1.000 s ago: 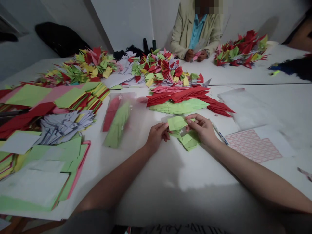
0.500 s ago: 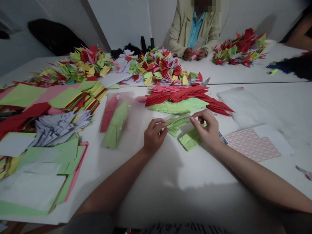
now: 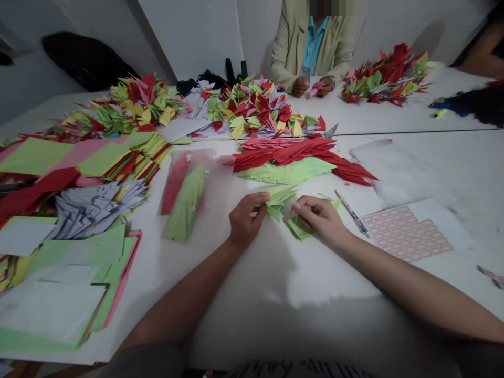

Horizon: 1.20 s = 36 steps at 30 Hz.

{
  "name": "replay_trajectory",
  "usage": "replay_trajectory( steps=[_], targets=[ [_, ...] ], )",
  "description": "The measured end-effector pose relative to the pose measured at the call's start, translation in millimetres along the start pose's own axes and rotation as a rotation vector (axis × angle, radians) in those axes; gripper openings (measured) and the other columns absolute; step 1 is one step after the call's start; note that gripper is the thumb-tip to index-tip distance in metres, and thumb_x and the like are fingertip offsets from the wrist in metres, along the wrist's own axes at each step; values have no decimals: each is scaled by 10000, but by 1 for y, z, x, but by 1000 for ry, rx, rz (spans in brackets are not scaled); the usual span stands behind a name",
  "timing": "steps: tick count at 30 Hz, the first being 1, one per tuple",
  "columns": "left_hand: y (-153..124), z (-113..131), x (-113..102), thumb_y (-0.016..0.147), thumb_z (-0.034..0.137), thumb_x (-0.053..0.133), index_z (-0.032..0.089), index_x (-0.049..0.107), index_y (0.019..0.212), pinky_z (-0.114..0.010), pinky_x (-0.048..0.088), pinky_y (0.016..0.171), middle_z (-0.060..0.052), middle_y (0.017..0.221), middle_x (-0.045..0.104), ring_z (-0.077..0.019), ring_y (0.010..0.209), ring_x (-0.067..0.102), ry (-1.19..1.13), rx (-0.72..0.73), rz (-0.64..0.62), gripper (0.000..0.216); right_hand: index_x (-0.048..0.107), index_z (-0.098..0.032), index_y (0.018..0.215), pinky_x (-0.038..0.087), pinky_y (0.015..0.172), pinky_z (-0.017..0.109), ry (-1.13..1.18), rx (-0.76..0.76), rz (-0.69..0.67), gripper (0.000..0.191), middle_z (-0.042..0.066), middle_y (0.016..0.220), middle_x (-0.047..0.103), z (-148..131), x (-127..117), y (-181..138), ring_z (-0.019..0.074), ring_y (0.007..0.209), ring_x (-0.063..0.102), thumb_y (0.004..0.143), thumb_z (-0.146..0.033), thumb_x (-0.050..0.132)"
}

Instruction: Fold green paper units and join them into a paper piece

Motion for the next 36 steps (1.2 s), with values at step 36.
replay_trajectory(
  steps=[36],
  targets=[
    [-12, -20, 14, 897, 293, 560, 182, 546, 1030, -282, 601, 784, -85, 1061, 662, -149, 888, 685, -372, -215, -46, 174, 591, -256, 1143, 434, 953, 437, -591, -589, 215, 365, 60, 1053, 690, -40, -20, -6, 231, 997, 611, 799, -352, 662]
  ],
)
Point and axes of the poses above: each hand's wrist, its own y-axis towards the middle knuckle, its own x-axis out of the palm, z = x × y, the point moved 8 cm from there along y, towards the middle knuckle
